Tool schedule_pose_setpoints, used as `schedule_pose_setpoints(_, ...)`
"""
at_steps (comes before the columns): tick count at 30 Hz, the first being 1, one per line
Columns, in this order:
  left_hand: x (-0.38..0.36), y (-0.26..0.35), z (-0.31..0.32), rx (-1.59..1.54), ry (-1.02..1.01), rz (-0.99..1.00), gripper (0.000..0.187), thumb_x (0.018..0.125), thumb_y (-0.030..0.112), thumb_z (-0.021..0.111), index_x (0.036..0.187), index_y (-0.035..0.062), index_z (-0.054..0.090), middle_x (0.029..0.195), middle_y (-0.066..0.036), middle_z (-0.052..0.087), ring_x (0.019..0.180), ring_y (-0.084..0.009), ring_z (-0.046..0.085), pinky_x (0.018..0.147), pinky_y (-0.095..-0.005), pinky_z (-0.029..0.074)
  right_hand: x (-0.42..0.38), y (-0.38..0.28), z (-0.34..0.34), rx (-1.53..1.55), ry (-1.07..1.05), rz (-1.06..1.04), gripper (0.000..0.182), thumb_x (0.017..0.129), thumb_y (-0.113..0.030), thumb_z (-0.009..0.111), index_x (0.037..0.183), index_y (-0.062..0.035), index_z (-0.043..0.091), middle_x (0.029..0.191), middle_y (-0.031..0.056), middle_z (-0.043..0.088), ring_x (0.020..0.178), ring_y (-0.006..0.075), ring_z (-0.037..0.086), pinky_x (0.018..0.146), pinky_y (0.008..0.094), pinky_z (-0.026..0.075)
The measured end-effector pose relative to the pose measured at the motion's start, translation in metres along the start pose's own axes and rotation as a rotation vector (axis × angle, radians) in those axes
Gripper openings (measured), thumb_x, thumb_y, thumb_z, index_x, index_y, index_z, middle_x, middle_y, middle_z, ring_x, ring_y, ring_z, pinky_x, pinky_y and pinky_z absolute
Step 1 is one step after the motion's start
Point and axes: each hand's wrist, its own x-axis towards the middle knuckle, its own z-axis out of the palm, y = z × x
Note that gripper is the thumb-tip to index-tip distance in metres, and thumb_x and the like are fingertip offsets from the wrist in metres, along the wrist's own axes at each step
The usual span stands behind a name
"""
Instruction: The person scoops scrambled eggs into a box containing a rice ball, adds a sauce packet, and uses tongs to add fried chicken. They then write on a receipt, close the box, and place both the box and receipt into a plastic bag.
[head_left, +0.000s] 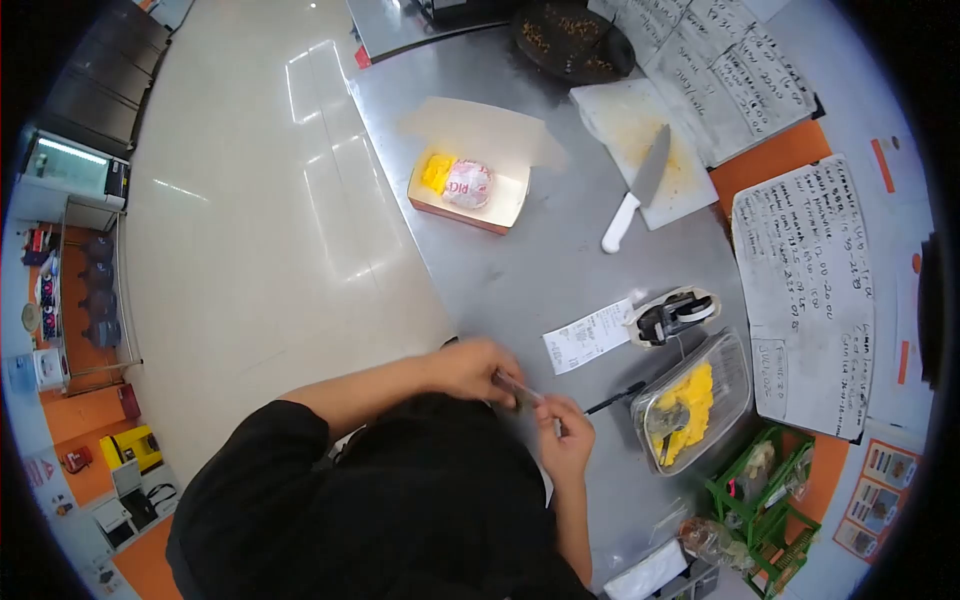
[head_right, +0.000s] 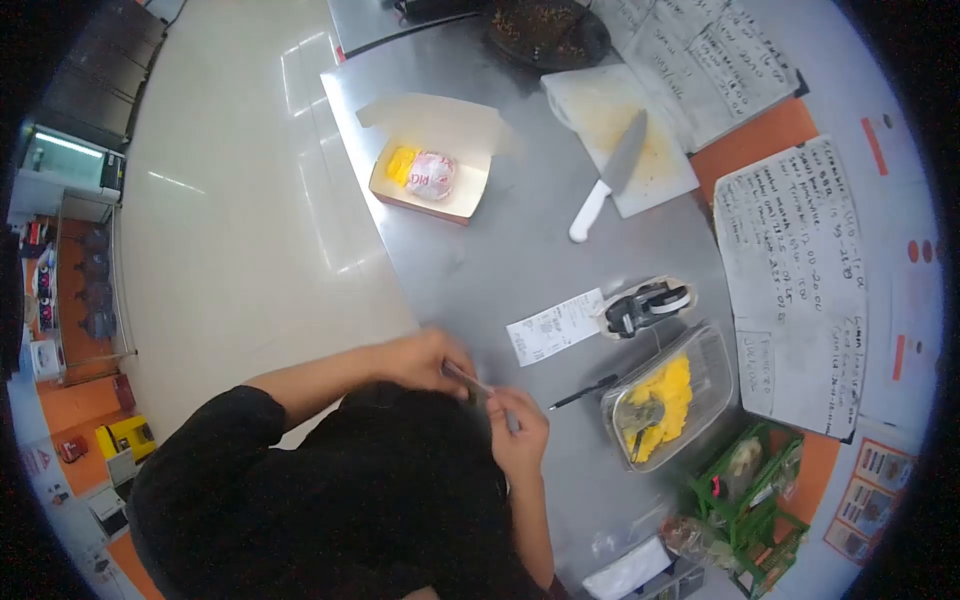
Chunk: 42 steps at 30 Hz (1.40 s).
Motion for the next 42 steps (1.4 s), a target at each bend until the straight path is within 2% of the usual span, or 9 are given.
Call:
schedule_pose_setpoints(7,-0.025,-0.036,-0.172,0.303,0.816,-0.06,0.02,0.078,0.013,0.077,0.096,0.0054,0.075,0.096,-0.013,0.074,0.086,-0.0224,0.07,0.082,-0.0336,0.053,0.021,-0.008,0.001,0.103,0.224,0.328,0.037,0.093,-0.01,0.066,0.127,0.0023,0.057,0.103,0.0117,0.067,0.092,0.018,0.066,0.084,0.0297,0.051)
schedule_pose_setpoints(12,-0.011,-0.072,-0.223,0.814,0.629,-0.083,0.022,0.078,0.013,0.076,0.1,0.01,0.075,0.113,-0.015,0.069,0.112,-0.0338,0.061,0.104,-0.0448,0.043,-0.004,-0.002,-0.008,0.035,0.346,0.44,0.034,0.093,-0.01,0.066,0.125,0.0004,0.058,0.103,0.0105,0.067,0.092,0.0177,0.066,0.084,0.0296,0.052)
schedule_pose_setpoints(16,-0.001,-0.083,-0.229,0.922,0.51,-0.173,0.028,0.074,0.011,0.077,0.102,0.0101,0.074,0.116,-0.012,0.068,0.123,-0.0336,0.053,0.105,-0.0456,0.042,-0.035,0.017,-0.014,-0.041,0.413,0.414,0.032,0.093,-0.008,0.066,0.123,-0.0014,0.06,0.101,0.0091,0.067,0.09,0.0166,0.067,0.083,0.0294,0.053)
schedule_pose_setpoints(17,0.004,-0.074,-0.23,0.909,0.613,0.035,0.024,0.072,0.01,0.078,0.094,0.007,0.073,0.099,-0.011,0.071,0.12,-0.0332,0.056,0.102,-0.0464,0.044,-0.031,0.005,-0.015,-0.068,0.44,0.453,0.029,0.092,-0.008,0.066,0.121,-0.0024,0.062,0.1,0.0082,0.068,0.089,0.0148,0.067,0.082,0.0279,0.053)
schedule_pose_setpoints(19,0.003,-0.117,-0.245,0.975,0.729,0.13,0.042,0.067,0.007,0.081,0.107,0.0084,0.07,0.123,-0.011,0.061,0.126,-0.0354,0.05,0.104,-0.047,0.04,-0.043,0.001,-0.022,-0.063,0.495,0.431,0.032,0.091,-0.012,0.068,0.122,-0.0054,0.064,0.101,0.0085,0.069,0.088,0.0141,0.066,0.078,0.0278,0.053)
schedule_pose_setpoints(23,0.018,-0.102,-0.245,1.11,0.73,0.105,0.067,0.072,0.018,0.081,0.135,0.0112,0.057,0.126,-0.016,0.054,0.123,-0.0385,0.048,0.106,-0.0492,0.037,-0.071,-0.018,-0.06,-0.165,0.545,0.409,0.027,0.09,-0.007,0.068,0.116,-0.003,0.065,0.099,0.0097,0.068,0.085,0.0152,0.065,0.077,0.0277,0.052)
schedule_pose_setpoints(31,0.024,-0.067,-0.201,0.918,0.878,0.291,0.04,0.093,0.02,0.066,0.129,0.0032,0.059,0.123,-0.018,0.055,0.118,-0.0342,0.05,0.101,-0.0458,0.04,-0.202,-0.02,-0.278,-0.823,1.049,0.173,0.012,0.083,-0.01,0.073,0.094,-0.0053,0.071,0.092,0.0072,0.07,0.083,0.0186,0.064,0.07,0.0305,0.049)
schedule_pose_setpoints(39,0.032,-0.026,-0.042,0.898,0.882,0.33,0.039,0.093,0.016,0.065,0.129,0.0037,0.059,0.124,-0.016,0.054,0.12,-0.0334,0.05,0.099,-0.0447,0.042,-0.346,-0.032,-0.555,-1.087,1.436,0.335,0.014,0.081,-0.014,0.072,0.09,-0.003,0.072,0.086,0.015,0.07,0.078,0.0285,0.068,0.072,0.0387,0.052)
schedule_pose_setpoints(42,0.019,-0.011,0.028,0.915,0.885,0.253,0.041,0.092,0.017,0.066,0.131,0.0056,0.058,0.133,-0.017,0.053,0.122,-0.0311,0.05,0.09,-0.0409,0.044,-0.38,-0.023,-0.641,-1.263,1.337,0.667,0.019,0.079,-0.017,0.074,0.093,-0.005,0.072,0.09,0.016,0.071,0.082,0.0311,0.069,0.073,0.0413,0.053)
